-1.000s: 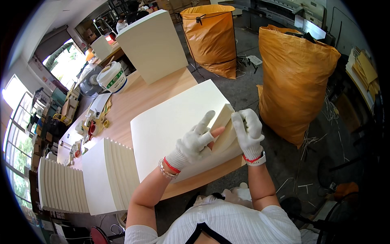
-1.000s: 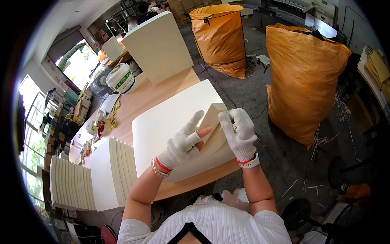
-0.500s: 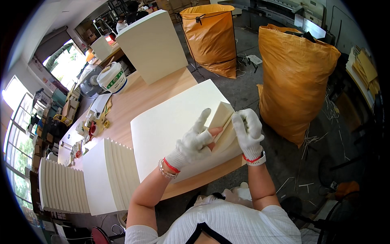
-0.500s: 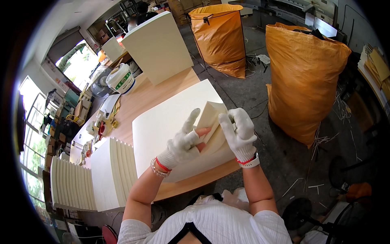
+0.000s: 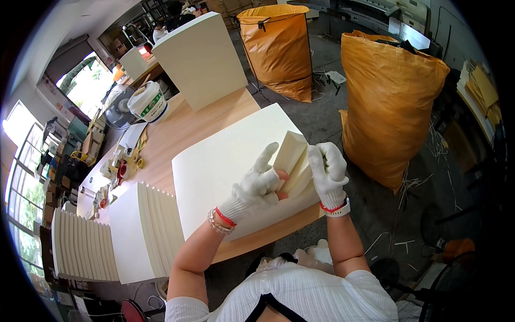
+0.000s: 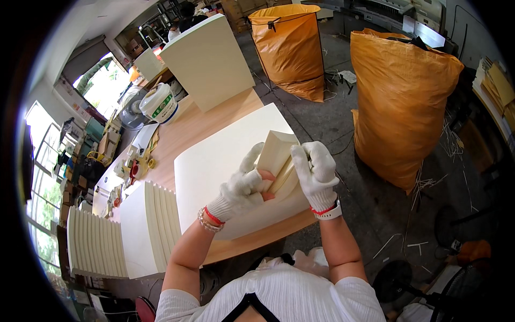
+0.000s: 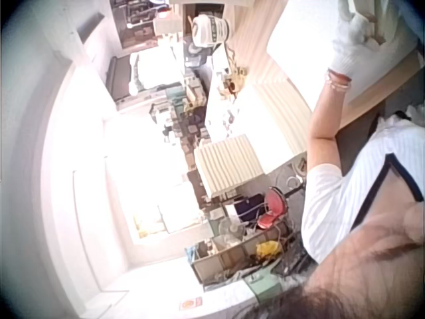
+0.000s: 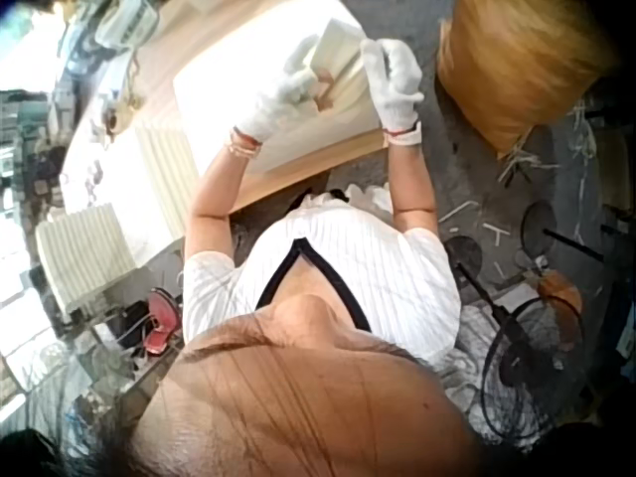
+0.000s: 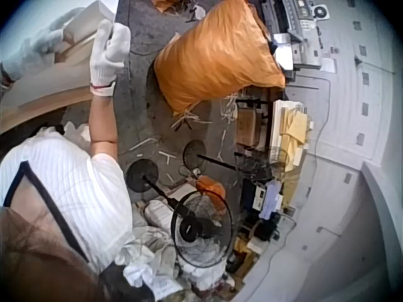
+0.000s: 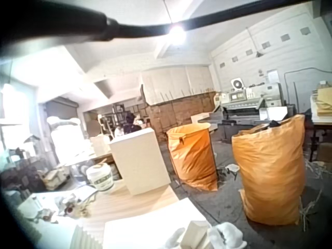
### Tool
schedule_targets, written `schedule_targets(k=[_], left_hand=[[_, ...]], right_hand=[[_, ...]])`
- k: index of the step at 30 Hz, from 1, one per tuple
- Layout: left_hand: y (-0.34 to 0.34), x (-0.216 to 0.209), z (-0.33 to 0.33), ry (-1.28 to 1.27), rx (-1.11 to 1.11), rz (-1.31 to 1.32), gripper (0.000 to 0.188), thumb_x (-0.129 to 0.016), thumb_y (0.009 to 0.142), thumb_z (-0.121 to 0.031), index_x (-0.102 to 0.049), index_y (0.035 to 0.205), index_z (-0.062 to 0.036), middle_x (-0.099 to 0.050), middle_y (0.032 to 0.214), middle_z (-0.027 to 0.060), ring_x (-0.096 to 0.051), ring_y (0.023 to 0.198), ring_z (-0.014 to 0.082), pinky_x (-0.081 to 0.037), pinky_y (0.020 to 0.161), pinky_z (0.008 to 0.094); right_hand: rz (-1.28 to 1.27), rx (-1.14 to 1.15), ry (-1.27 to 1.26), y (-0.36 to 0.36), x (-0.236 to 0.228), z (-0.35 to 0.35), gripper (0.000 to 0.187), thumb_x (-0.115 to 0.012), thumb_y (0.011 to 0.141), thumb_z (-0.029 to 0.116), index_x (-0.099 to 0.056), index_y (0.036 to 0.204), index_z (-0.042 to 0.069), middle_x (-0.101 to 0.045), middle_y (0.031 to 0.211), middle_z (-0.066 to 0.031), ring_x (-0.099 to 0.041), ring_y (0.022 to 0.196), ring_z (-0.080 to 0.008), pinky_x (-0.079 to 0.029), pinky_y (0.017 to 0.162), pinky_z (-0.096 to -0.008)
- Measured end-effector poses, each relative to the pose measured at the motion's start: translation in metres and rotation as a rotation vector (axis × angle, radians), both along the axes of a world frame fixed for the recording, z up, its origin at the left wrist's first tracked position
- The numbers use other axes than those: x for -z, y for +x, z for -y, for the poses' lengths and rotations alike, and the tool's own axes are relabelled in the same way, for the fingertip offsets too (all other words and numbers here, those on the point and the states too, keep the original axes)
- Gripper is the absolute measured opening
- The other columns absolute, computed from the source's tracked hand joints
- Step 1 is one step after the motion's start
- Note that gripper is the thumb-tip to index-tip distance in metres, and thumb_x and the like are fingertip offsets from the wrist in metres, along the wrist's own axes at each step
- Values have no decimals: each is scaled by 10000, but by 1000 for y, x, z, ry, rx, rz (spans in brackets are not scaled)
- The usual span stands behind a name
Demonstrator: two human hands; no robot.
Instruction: The person picks up large white paper squares, folds back a corner to check the layers, and then stacks them onto a pile on the table.
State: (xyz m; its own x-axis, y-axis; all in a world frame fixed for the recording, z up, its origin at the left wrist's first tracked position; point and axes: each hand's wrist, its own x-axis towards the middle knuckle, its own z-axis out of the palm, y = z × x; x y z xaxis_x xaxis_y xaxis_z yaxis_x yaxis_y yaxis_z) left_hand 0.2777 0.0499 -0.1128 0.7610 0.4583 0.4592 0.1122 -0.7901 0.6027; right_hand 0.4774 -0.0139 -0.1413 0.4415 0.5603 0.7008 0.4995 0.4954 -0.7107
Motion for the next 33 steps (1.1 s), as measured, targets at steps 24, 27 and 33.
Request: schedule_targets(k=[24,27,33], left_hand=[[5,23,17,644,-268,-399,542,-632,898,-248,-496,1407,-121,-584,1318,117,-680,968,309,-577,776,409],[-34,-54,19,308,-411,-234,612,-679,839,-105,-486,1419,-92,-668,1205,136,-699,907,335,-577,740,436],[-168,-95,28,492,-724,556,692,-709,860,6,-454,1496,-85,-664,1121,105,-669,893,182,-558,774,306]], right_hand=[[590,-178,-252,-21,32,26,212,-704,846,56,-704,1055,17,-694,1046,-191,-655,995,-404,-531,870,-473],[582,-238,-198,-28,16,22,188,-664,875,31,-685,1057,-6,-694,1097,-192,-643,1065,-404,-523,943,-455],[585,-229,-430,-48,3,20,248,-658,893,38,-659,1137,-5,-682,1154,-190,-649,1092,-378,-510,982,-442]])
